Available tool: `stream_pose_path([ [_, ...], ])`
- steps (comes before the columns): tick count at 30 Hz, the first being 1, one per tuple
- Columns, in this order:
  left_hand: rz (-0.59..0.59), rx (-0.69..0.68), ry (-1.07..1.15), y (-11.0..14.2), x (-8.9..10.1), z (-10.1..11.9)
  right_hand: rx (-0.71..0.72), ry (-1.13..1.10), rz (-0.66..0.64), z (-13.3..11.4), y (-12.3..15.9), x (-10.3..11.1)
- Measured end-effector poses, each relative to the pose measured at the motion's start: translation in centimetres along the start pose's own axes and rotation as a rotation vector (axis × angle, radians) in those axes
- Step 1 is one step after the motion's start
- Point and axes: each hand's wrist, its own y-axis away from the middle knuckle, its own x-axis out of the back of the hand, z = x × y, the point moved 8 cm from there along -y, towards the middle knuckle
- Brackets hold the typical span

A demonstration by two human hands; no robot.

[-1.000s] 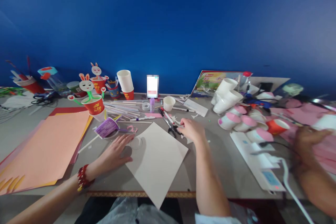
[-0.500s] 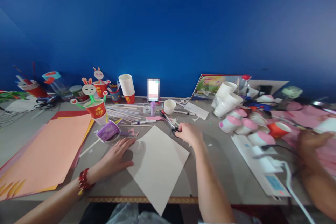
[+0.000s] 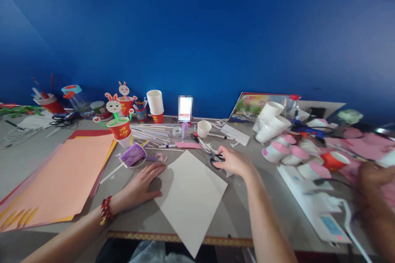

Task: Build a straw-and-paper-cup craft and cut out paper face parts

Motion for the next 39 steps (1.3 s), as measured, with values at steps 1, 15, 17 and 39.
stream_pose_path([
  [1, 0.003, 0.008, 0.002, 0.0, -0.1, -0.1, 0.02, -0.048, -0.025, 0.0, 0.4, 0.0],
  [15, -0.02, 0.018, -0.019, 0.2, -0.4, 0.0, 0.25, -0.492, 0.101, -5.1, -0.7, -5.3],
  [17, -0.015, 0.014, -0.017, 0.2, -0.5, -0.1, 0.237, -0.464, 0.123, -5.5, -1.2, -5.1],
  [39, -0.071, 0.104, 0.353, -5.2, 4.7, 2.2, 1.057, -0.062, 0.718, -17.2, 7.2, 5.2],
])
